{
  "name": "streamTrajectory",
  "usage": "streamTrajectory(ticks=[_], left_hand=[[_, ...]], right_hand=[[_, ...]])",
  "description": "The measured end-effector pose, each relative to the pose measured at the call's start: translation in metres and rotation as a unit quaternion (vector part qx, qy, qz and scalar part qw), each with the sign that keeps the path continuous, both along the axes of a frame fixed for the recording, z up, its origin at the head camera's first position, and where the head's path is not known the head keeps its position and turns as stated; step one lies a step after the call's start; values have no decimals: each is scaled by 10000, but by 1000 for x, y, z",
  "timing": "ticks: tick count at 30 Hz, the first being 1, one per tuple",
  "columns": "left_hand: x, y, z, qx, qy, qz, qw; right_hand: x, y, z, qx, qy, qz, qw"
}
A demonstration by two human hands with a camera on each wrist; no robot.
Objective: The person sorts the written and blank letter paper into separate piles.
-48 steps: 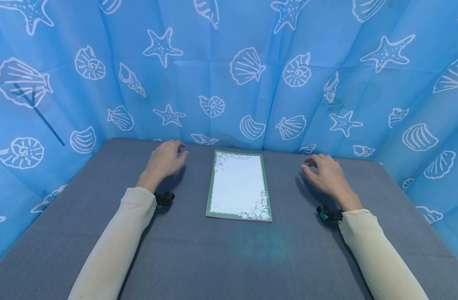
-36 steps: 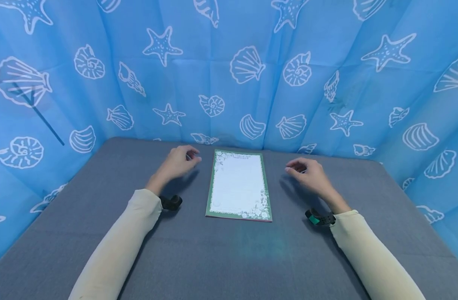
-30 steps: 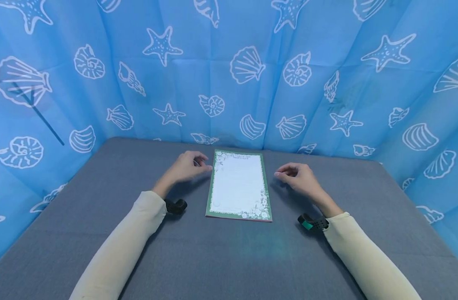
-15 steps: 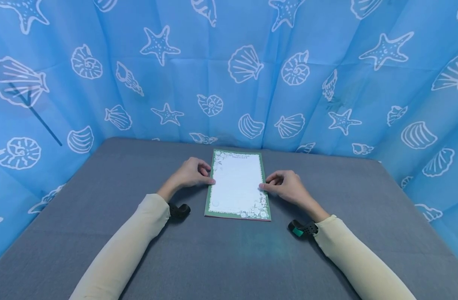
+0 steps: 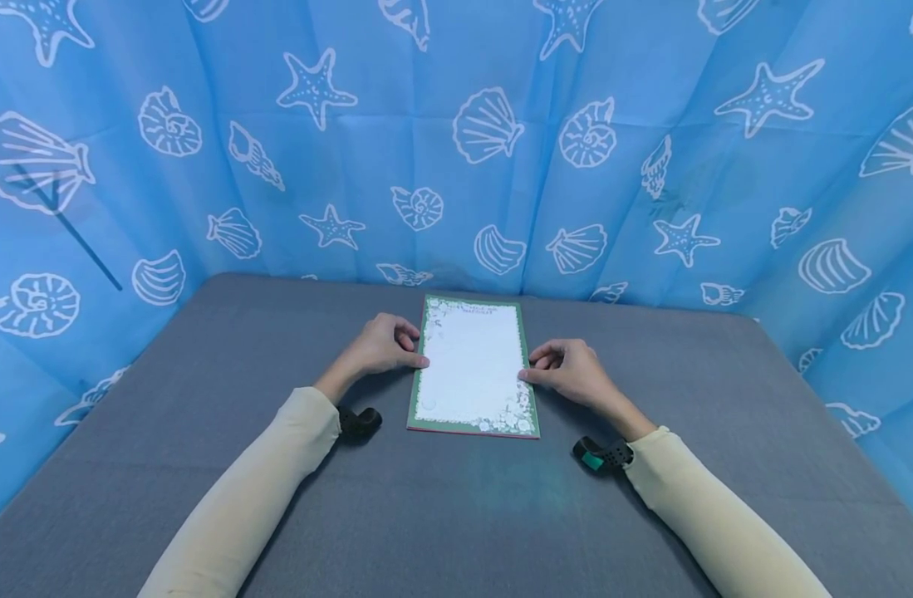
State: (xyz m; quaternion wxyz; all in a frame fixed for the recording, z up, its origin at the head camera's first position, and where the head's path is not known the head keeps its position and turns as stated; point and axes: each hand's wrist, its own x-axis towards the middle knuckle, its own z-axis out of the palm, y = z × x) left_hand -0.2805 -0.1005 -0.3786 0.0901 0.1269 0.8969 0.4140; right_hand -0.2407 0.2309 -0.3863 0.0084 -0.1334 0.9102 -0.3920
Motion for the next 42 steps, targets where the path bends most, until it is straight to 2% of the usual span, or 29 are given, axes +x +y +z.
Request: streamTrajectory(ticks=[9, 18, 23, 27, 42], left_hand=[[-1, 1, -1, 92, 40, 42, 9999], [-2, 2, -2, 516, -115, 116, 9985], [-2, 2, -3, 633, -151, 119, 9978], [-1, 2, -2, 661, -106, 94, 9977], [0, 3, -2, 773, 142, 91, 9969]], right_hand=[[1, -1, 1, -453, -166, 22, 9988], [1, 0, 1, -861, -290, 78, 9958], [4, -3, 7, -880, -345, -44, 9955], [1, -1, 4, -828, -345, -114, 9959], [0, -1, 1, -970, -291, 11, 9949]])
